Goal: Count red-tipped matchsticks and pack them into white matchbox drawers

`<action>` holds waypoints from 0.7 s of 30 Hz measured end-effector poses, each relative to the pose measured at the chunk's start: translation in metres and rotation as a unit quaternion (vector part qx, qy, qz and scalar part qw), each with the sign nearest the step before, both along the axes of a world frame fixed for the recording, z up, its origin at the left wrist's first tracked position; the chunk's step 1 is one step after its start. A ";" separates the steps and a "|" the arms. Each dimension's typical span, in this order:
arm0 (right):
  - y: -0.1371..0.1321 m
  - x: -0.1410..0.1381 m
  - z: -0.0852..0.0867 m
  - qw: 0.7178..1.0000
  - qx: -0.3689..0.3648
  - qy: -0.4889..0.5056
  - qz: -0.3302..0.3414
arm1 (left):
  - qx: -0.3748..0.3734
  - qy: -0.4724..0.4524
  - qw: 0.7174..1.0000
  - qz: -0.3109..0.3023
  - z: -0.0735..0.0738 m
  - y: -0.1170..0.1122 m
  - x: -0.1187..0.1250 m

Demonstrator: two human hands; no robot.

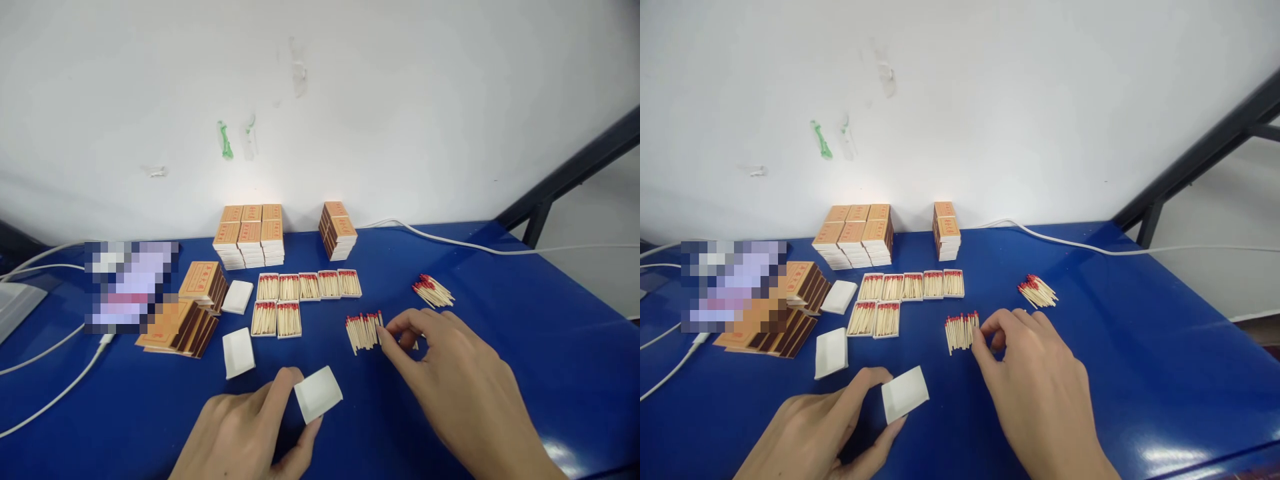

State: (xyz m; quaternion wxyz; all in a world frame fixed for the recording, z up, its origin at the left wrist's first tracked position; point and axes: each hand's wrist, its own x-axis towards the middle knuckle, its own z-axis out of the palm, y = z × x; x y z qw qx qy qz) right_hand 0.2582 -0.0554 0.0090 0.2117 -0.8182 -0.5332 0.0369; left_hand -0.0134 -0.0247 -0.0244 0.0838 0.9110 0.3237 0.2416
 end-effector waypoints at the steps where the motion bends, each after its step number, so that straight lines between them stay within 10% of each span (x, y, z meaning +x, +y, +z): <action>1: 0.001 -0.002 0.001 1.000 -0.001 -0.001 0.004 | 0.000 0.000 1.000 0.001 0.000 0.000 0.000; 21: -0.026 0.027 -0.003 0.997 -0.002 -0.008 -0.082 | -0.031 0.008 0.999 0.002 0.001 -0.002 -0.003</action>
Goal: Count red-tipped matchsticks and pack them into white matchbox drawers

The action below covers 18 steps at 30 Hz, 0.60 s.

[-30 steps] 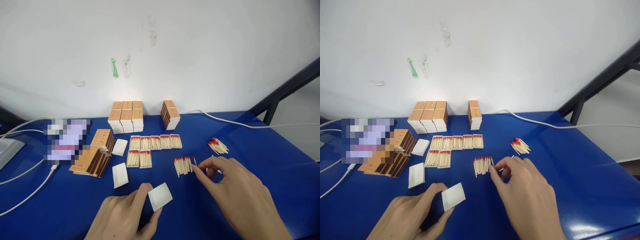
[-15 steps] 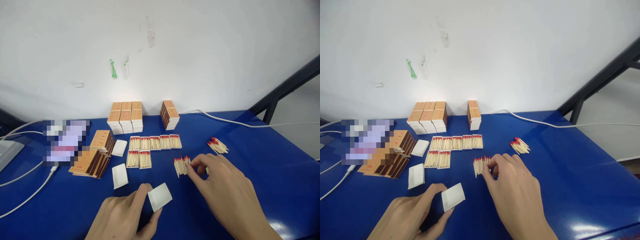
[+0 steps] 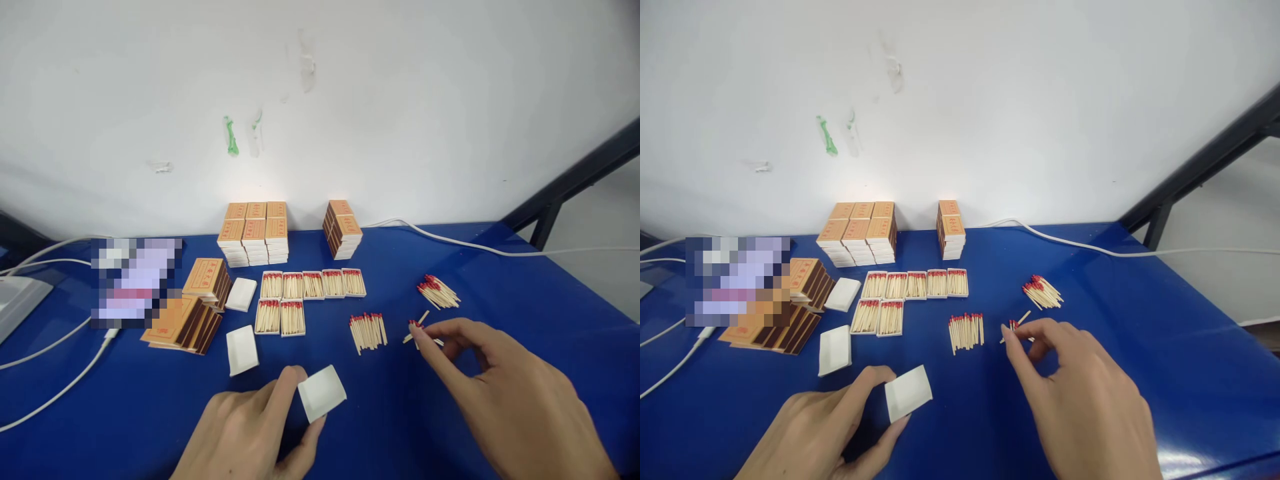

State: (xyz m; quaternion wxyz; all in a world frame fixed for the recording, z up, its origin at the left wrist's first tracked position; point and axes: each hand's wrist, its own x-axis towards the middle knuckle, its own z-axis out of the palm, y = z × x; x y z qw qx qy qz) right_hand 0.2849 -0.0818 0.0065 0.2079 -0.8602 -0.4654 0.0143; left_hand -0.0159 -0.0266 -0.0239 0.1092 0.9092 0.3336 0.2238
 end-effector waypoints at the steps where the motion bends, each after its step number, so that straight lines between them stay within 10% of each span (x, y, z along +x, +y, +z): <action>1: -0.003 0.000 -0.001 1.000 0.003 -0.015 -0.009 | -0.002 0.000 1.000 0.002 0.000 0.000 0.000; 9: -0.004 -0.015 -0.017 0.990 -0.022 -0.141 -0.019 | 0.009 0.002 1.000 -0.001 -0.005 0.000 -0.003; 18: -0.008 -0.004 -0.020 0.998 -0.014 -0.050 0.018 | 0.003 0.001 1.000 0.003 -0.004 0.000 -0.001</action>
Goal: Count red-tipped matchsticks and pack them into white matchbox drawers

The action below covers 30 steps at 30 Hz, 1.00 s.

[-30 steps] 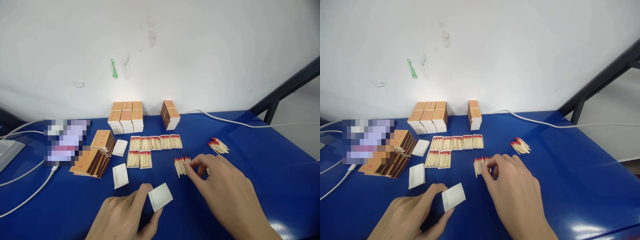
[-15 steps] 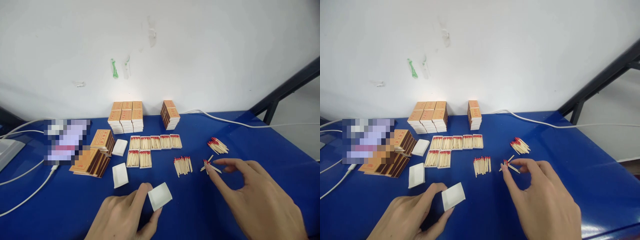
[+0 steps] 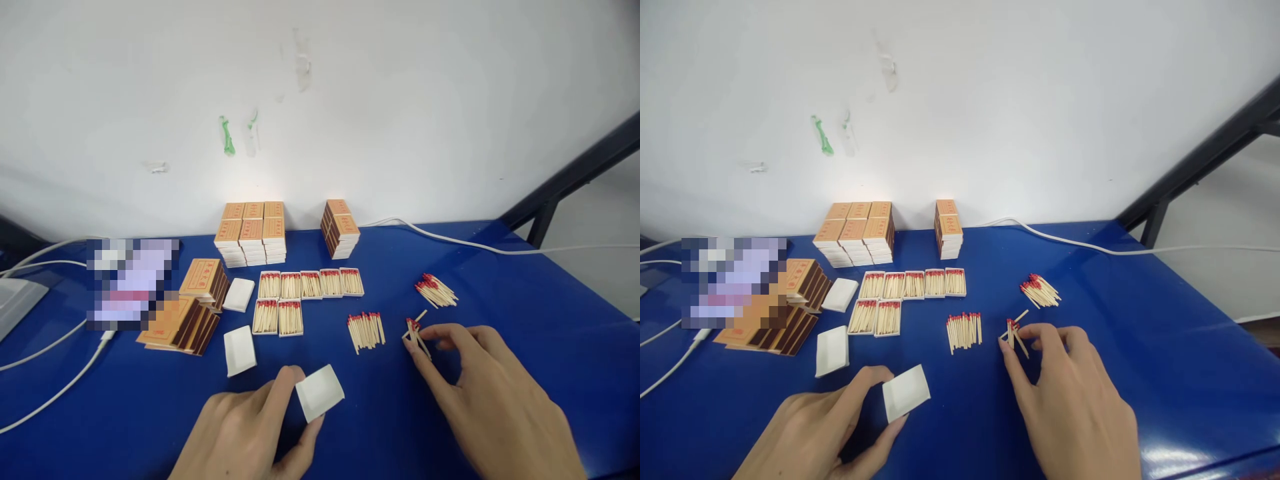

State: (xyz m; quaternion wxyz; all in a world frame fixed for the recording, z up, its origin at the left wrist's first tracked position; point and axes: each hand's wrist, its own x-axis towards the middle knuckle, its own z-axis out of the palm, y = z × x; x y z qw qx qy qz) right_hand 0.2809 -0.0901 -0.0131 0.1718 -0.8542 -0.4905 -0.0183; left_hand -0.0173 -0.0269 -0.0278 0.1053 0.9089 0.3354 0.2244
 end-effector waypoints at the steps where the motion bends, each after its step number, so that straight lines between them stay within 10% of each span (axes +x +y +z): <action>1: -0.001 0.001 0.000 1.000 0.000 0.009 0.004 | -0.003 0.000 1.000 0.000 0.000 0.000 0.000; 30: 0.000 0.027 0.001 0.994 -0.012 0.107 -0.019 | 0.011 -0.004 1.000 0.005 0.003 0.000 0.003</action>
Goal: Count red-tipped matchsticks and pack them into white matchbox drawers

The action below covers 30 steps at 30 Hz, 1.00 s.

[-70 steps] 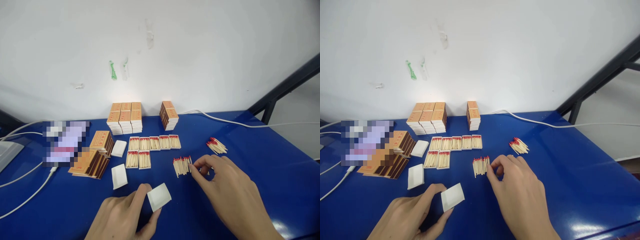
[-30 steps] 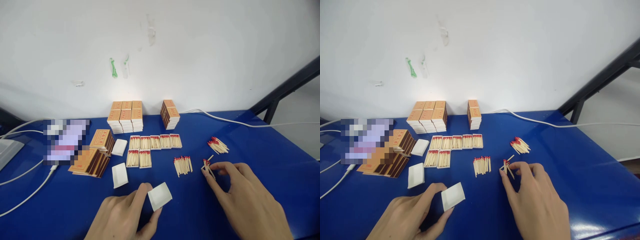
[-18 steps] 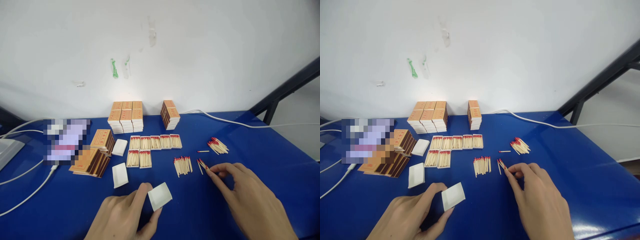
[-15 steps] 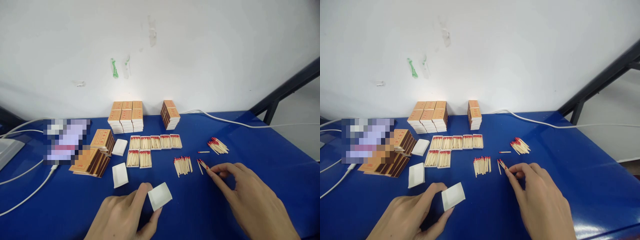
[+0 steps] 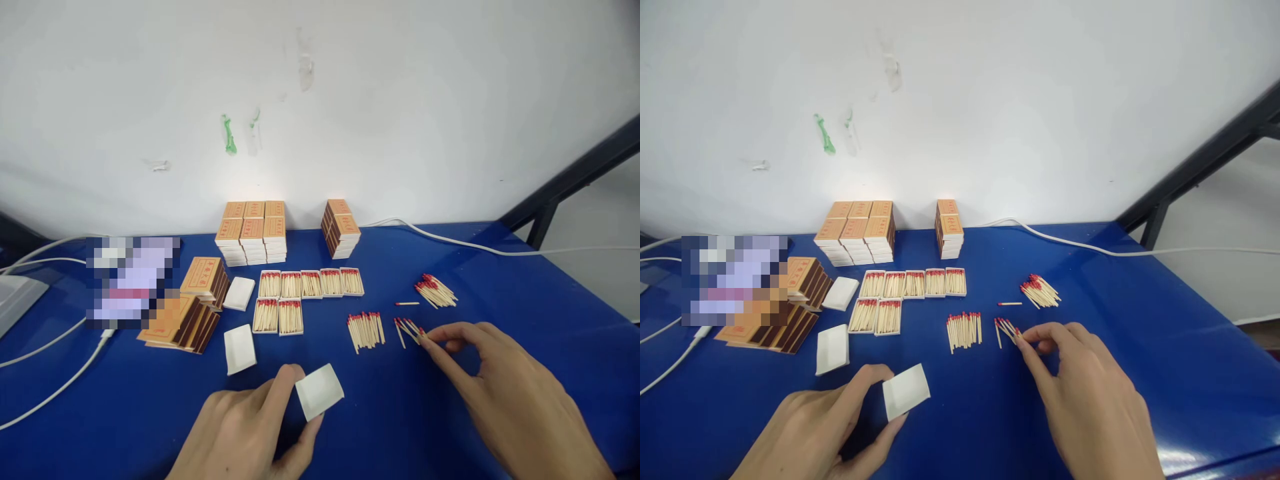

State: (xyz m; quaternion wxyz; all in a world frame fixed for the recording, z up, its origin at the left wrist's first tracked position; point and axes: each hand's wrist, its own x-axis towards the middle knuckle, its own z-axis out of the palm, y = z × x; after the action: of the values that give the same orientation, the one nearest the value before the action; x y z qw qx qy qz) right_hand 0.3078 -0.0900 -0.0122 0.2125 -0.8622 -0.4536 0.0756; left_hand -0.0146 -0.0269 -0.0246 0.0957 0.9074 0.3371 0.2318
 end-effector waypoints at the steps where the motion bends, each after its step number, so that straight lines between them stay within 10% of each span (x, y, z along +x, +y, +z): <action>1: 0.000 0.000 0.001 1.000 0.000 0.002 0.002 | 0.002 0.001 1.000 0.001 0.000 0.000 0.000; 30: 0.032 -0.044 0.017 0.991 -0.013 -0.052 0.124 | 0.007 -0.003 1.000 -0.002 -0.002 -0.001 -0.001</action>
State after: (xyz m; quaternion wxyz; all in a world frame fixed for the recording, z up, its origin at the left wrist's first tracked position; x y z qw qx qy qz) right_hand 0.2643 -0.0580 0.0052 0.1667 -0.8049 -0.5662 0.0621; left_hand -0.0154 -0.0284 -0.0268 0.0905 0.9083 0.3329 0.2364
